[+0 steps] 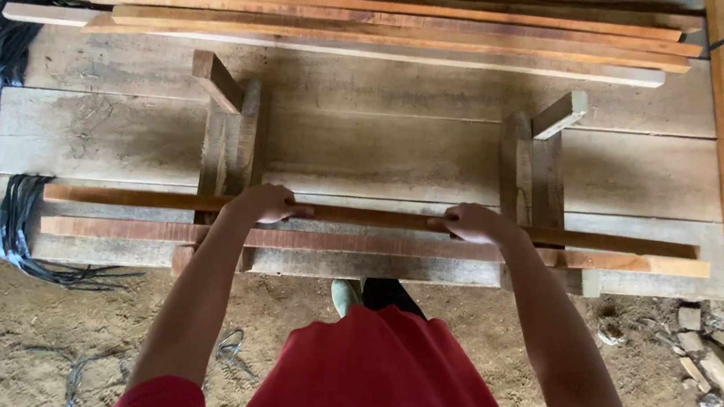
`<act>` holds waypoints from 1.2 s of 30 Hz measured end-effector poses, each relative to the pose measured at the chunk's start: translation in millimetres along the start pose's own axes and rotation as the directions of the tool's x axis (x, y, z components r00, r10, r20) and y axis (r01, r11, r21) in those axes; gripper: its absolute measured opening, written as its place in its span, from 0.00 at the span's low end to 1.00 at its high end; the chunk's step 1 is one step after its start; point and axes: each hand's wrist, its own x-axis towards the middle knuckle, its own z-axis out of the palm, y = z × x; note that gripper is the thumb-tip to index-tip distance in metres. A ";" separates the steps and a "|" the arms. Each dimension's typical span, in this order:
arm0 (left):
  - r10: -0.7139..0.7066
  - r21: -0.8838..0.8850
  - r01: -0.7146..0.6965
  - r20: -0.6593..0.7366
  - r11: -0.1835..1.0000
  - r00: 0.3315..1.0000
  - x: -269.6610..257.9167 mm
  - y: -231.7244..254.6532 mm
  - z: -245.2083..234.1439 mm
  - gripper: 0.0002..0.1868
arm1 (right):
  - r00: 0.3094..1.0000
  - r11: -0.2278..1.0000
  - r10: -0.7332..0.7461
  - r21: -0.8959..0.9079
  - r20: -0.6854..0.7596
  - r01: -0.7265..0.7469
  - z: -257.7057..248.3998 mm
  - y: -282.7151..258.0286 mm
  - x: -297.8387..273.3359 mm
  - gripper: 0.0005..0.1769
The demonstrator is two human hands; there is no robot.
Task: Arranging and sorting long wooden slats on a wooden workbench in a workshop.
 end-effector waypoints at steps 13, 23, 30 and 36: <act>0.075 -0.023 -0.072 0.140 0.997 0.987 13.2 -13.0 10.7 0.45 | 0.999 0.992 0.036 -0.120 0.019 -0.034 5.8 -2.8 2.1 0.40; 0.113 0.222 -0.061 -0.234 0.973 0.966 13.3 -21.6 20.8 0.32 | 0.992 0.956 0.107 -0.268 -0.062 -0.120 0.7 23.3 36.3 0.41; 0.083 -0.038 -0.114 -0.469 0.993 0.879 45.4 -44.5 31.6 0.22 | 0.926 0.977 -0.038 -0.207 -0.376 -0.044 8.4 26.9 33.8 0.38; 0.066 -0.038 -0.086 -0.369 0.996 0.927 22.0 -38.3 25.2 0.21 | 0.935 0.980 -0.114 -0.195 -0.335 0.050 -0.5 19.8 5.6 0.35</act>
